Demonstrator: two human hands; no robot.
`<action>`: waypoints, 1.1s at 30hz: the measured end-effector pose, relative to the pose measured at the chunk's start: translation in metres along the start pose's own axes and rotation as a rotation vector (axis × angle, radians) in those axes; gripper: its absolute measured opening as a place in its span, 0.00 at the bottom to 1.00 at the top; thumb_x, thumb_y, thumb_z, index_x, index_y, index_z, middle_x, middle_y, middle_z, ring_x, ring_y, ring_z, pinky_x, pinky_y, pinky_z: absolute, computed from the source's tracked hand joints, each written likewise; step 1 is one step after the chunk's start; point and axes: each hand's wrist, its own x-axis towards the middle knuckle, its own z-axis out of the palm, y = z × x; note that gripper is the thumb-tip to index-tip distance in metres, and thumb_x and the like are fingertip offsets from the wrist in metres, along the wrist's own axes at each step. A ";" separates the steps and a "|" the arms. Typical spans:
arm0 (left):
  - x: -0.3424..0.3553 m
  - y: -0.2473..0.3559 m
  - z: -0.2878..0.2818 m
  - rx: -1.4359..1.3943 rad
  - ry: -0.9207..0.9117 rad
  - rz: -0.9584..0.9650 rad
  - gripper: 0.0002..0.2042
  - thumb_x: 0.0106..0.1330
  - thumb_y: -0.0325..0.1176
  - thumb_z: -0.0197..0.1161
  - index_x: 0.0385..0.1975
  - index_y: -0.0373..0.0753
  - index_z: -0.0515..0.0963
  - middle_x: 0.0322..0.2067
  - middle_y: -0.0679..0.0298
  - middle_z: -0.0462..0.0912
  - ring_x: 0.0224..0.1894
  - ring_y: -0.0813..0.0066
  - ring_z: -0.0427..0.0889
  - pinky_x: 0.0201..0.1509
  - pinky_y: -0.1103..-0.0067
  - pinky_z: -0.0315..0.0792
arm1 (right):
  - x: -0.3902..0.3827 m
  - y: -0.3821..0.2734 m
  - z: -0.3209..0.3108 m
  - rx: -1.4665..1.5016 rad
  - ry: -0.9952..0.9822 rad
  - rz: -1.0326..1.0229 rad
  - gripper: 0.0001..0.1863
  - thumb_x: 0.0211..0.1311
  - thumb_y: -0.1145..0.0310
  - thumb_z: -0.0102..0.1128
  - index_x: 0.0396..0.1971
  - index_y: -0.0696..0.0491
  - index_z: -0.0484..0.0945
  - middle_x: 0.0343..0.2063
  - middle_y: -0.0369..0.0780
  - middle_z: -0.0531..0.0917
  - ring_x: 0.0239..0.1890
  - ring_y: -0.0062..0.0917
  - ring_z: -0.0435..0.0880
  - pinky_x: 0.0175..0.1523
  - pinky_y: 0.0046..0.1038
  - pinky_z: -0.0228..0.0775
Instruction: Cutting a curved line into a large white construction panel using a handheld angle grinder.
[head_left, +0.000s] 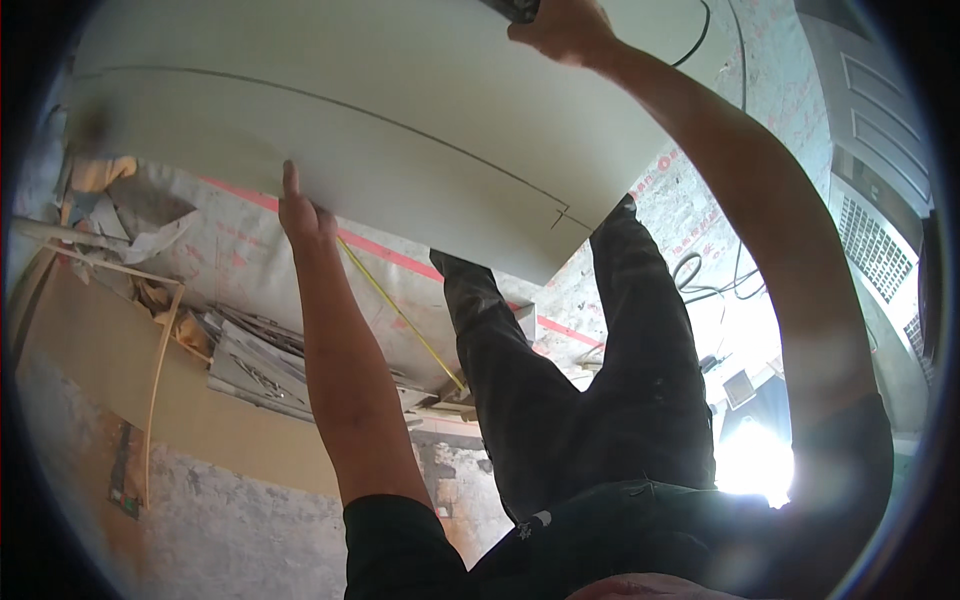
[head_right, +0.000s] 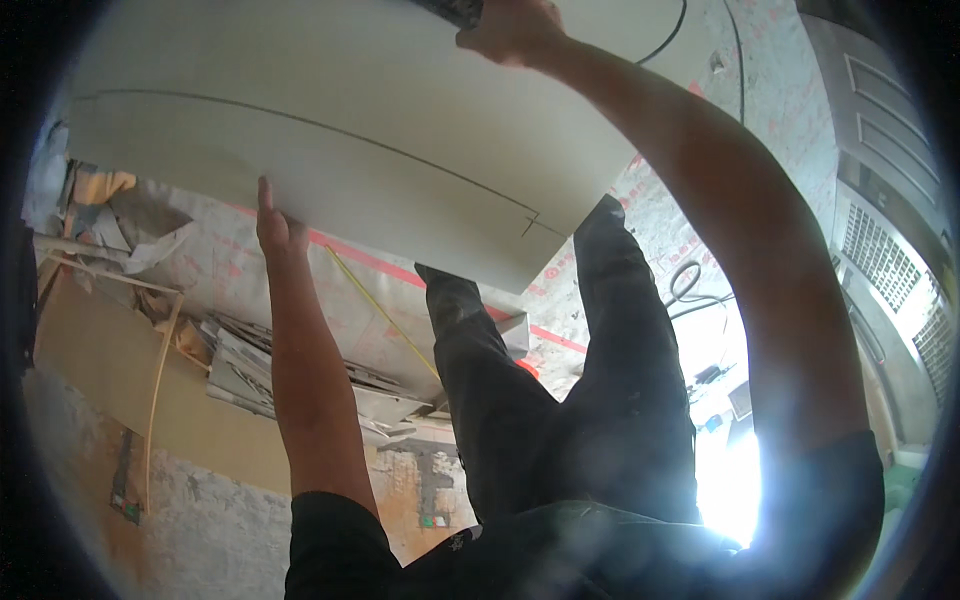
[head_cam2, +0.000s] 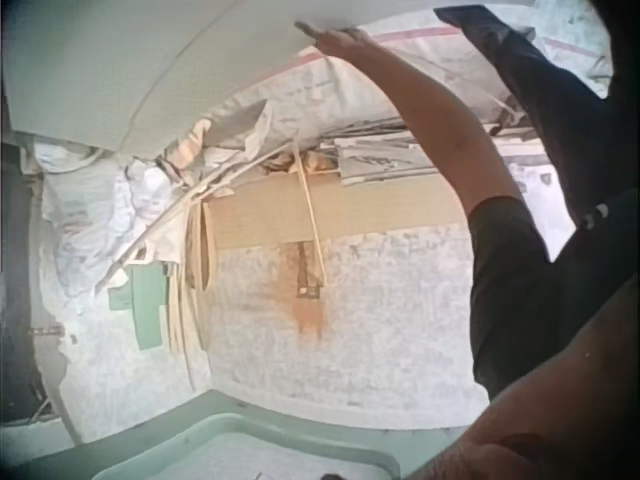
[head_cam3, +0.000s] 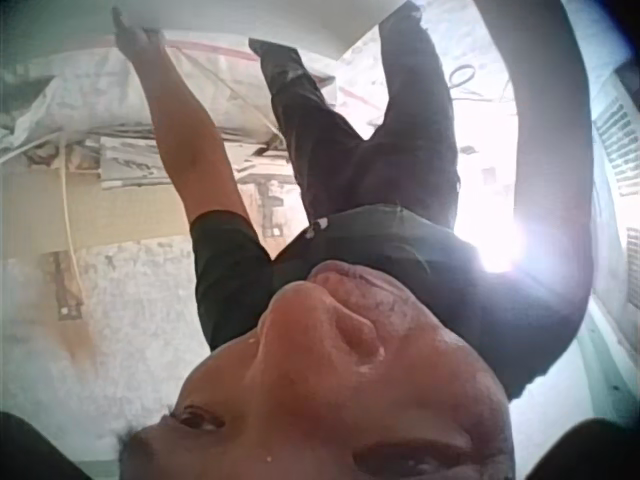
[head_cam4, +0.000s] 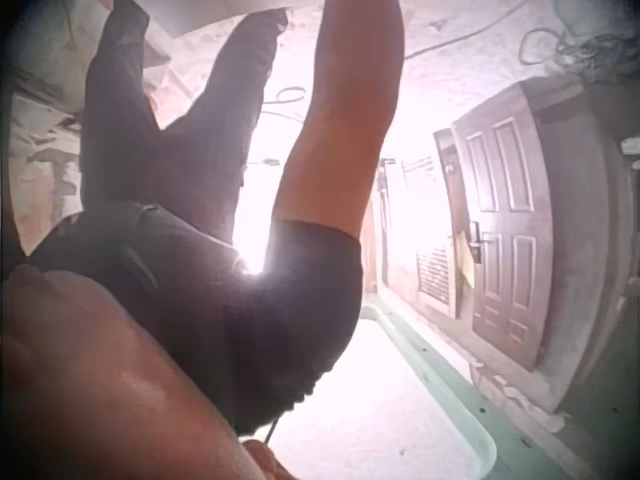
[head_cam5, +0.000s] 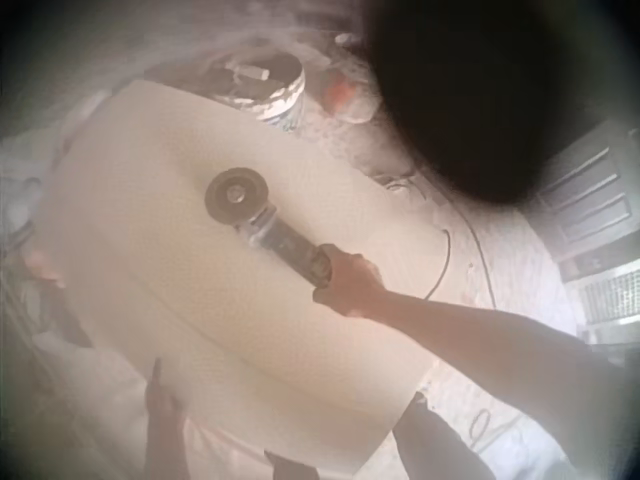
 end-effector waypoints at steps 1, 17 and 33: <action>0.005 -0.002 0.002 -0.006 0.011 -0.012 0.25 0.71 0.39 0.61 0.62 0.32 0.68 0.58 0.60 0.75 0.59 0.64 0.74 0.65 0.67 0.68 | -0.001 0.001 0.003 0.007 0.026 0.006 0.36 0.48 0.63 0.68 0.61 0.50 0.68 0.42 0.50 0.84 0.45 0.41 0.85 0.52 0.40 0.77; 0.015 0.014 -0.026 -0.005 0.018 0.037 0.24 0.69 0.37 0.65 0.61 0.34 0.69 0.56 0.60 0.77 0.58 0.64 0.76 0.64 0.66 0.71 | 0.002 -0.016 0.028 -0.117 0.078 0.021 0.37 0.46 0.59 0.69 0.59 0.52 0.69 0.50 0.48 0.81 0.55 0.41 0.80 0.59 0.41 0.73; 0.013 -0.002 -0.002 -0.018 -0.010 0.004 0.23 0.70 0.37 0.64 0.62 0.36 0.70 0.58 0.60 0.76 0.59 0.64 0.75 0.66 0.66 0.69 | 0.015 -0.003 0.016 -0.026 0.151 0.028 0.34 0.44 0.55 0.70 0.53 0.54 0.73 0.42 0.49 0.83 0.45 0.42 0.84 0.50 0.42 0.76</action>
